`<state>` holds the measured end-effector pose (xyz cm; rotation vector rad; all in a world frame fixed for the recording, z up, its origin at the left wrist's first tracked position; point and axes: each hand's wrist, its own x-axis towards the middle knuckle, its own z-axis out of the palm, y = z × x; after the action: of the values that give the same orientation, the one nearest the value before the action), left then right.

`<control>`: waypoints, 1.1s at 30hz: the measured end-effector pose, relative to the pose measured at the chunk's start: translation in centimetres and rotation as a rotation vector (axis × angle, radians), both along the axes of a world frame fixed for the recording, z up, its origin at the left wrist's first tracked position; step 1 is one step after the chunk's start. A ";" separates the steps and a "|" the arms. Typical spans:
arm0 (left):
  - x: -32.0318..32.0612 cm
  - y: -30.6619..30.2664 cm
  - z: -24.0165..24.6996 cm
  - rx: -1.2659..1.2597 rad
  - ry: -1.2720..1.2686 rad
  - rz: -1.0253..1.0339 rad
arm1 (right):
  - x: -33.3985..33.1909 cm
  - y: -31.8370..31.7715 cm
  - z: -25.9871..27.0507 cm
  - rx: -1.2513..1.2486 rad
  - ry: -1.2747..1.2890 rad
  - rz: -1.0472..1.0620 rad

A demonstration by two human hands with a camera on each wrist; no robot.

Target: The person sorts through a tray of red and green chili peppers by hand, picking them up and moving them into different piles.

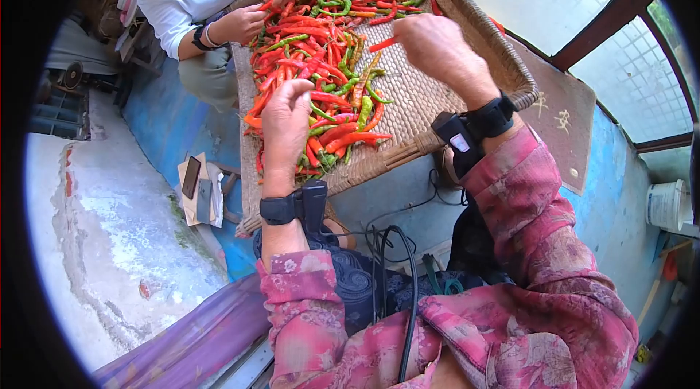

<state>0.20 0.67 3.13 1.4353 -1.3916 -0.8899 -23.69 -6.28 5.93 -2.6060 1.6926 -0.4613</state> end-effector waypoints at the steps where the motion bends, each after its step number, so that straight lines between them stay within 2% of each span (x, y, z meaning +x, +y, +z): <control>1: 0.2 -0.1 -0.6 -0.168 -0.408 -0.028 | -0.9 -0.3 0.2 -0.001 0.074 -0.052; 2: 0.3 -0.1 -1.2 -0.335 -0.816 -0.056 | -1.6 -0.5 0.4 0.050 0.122 -0.153; 4: -0.1 0.0 -2.2 -0.366 -0.883 -0.068 | -2.9 -0.5 0.1 -0.081 0.140 -0.189; 6: -0.3 0.0 -2.8 -0.310 -1.094 -0.137 | -3.2 -0.4 -0.2 -0.125 0.104 -0.207; 8: -0.3 -0.4 -2.9 -0.297 -1.117 -0.157 | -2.8 -0.3 -0.5 -0.158 -0.067 -0.122; 9: -0.4 -0.5 -2.8 -0.275 -1.102 -0.140 | -2.3 -0.2 0.2 -0.011 -0.062 -0.095; 10: -0.6 -0.5 -2.7 -0.250 -1.086 -0.126 | -1.9 0.2 0.2 -0.014 -0.150 -0.014; 12: -0.7 -0.4 -2.2 -0.259 -1.024 -0.126 | -0.6 0.6 0.6 0.135 -0.134 0.026; 14: -0.8 -0.4 -1.4 -0.348 -0.816 -0.030 | 0.6 0.4 -0.5 0.043 -0.176 0.120; 16: -1.0 -0.2 -0.7 -0.368 -0.826 0.023 | 1.9 1.0 0.1 0.098 -0.202 0.175; 18: -1.1 0.0 0.0 -0.077 -0.130 0.074 | 3.3 1.5 -0.3 0.121 -0.312 0.304; 19: -1.3 0.2 0.1 -0.100 0.174 -0.012 | 4.0 1.8 -0.4 0.092 -0.362 0.387; 20: -1.2 0.2 0.1 -0.100 0.172 -0.013 | 4.6 2.2 -0.5 0.127 -0.344 0.396; 22: -1.3 0.3 0.3 -0.074 0.548 -0.140 | 5.8 3.0 -0.6 0.199 -0.376 0.422; 28: -1.2 0.4 0.6 -0.068 0.627 -0.117 | 6.6 2.8 -0.4 0.252 -0.432 0.433; 30: -0.7 0.7 0.4 0.021 0.482 -0.068 | 5.4 1.1 -0.3 0.233 -0.244 0.255; 33: -0.6 1.0 0.9 0.038 0.405 -0.039 | 2.4 -1.2 -0.7 0.138 -0.030 -0.003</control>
<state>-0.41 1.69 3.99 1.1761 -1.1045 -1.1640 -21.34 -7.43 5.20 -2.4883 1.6557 -0.3667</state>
